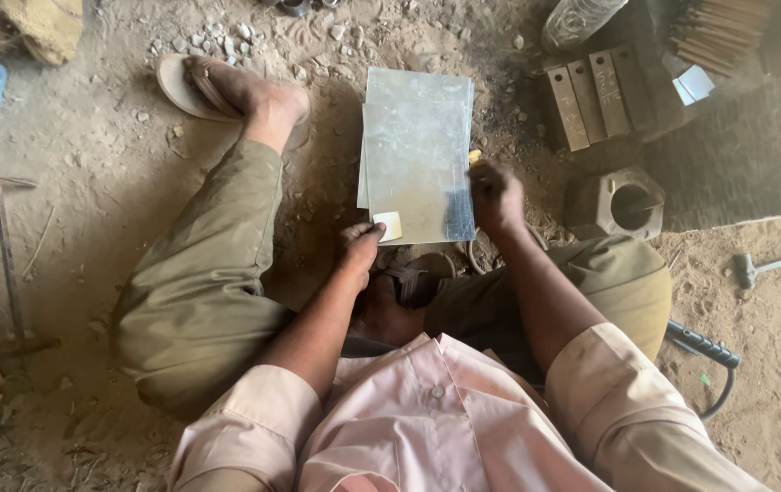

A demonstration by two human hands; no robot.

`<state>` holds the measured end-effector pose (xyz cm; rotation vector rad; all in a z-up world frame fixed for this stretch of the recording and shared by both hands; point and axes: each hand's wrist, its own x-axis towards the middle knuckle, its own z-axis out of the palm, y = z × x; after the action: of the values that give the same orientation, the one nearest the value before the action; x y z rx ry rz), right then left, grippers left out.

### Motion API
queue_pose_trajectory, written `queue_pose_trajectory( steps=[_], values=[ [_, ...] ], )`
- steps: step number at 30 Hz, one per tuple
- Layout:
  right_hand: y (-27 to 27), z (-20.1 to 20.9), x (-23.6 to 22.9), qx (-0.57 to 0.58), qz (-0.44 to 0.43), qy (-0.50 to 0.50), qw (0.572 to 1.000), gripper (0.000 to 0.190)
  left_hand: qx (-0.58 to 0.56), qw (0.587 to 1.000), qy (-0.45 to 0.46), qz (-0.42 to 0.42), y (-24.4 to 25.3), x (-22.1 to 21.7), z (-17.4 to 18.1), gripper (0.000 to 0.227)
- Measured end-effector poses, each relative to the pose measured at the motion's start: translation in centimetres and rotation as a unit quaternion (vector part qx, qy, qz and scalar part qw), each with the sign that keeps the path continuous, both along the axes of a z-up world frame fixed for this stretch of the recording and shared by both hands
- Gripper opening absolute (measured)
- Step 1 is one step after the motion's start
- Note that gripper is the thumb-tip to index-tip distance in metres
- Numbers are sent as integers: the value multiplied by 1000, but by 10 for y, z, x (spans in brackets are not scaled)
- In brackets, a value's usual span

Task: The person sits on the ground and repeatedly rubs a small abrasive stone against the surface of a rectangular metal sheet. They flip the sheet over to work on both sides and occasionally stack it with other similar sheets.

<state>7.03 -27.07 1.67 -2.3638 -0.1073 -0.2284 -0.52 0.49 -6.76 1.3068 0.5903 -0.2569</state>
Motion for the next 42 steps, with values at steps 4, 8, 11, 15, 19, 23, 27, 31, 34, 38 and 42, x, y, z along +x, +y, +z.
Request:
queue_pose_trajectory(
  steps=[4,8,11,15,19,23,27,31,34,38,42],
  values=[
    [52,17,-27,-37,98,43,994,22,82,996,-37,-18,-3,-2,5,17],
    [86,58,-39,-147,185,184,954,68,171,973,-157,7,-5,-6,17,40],
    [97,62,-44,-169,255,84,949,75,303,947,-102,-35,2,-13,35,56],
    [97,46,-48,-188,272,95,939,67,454,874,30,-172,12,-24,71,37],
    [97,42,-53,-174,284,97,938,61,489,855,20,-173,5,-25,96,39],
    [98,47,-56,-146,283,70,945,61,515,836,-7,-189,6,-26,105,28],
    [99,50,-53,-150,267,99,947,59,523,828,-26,-200,7,-27,110,18],
    [99,48,-53,-160,272,95,944,57,540,814,-43,-213,7,-27,106,10],
    [99,47,-53,-162,273,99,943,56,552,807,-60,-204,7,-27,101,9],
    [99,42,-52,-173,274,92,942,58,545,811,-71,-199,8,-28,104,10],
    [98,38,-53,-158,278,65,945,57,525,823,-56,-209,9,-28,113,17]
  ],
)
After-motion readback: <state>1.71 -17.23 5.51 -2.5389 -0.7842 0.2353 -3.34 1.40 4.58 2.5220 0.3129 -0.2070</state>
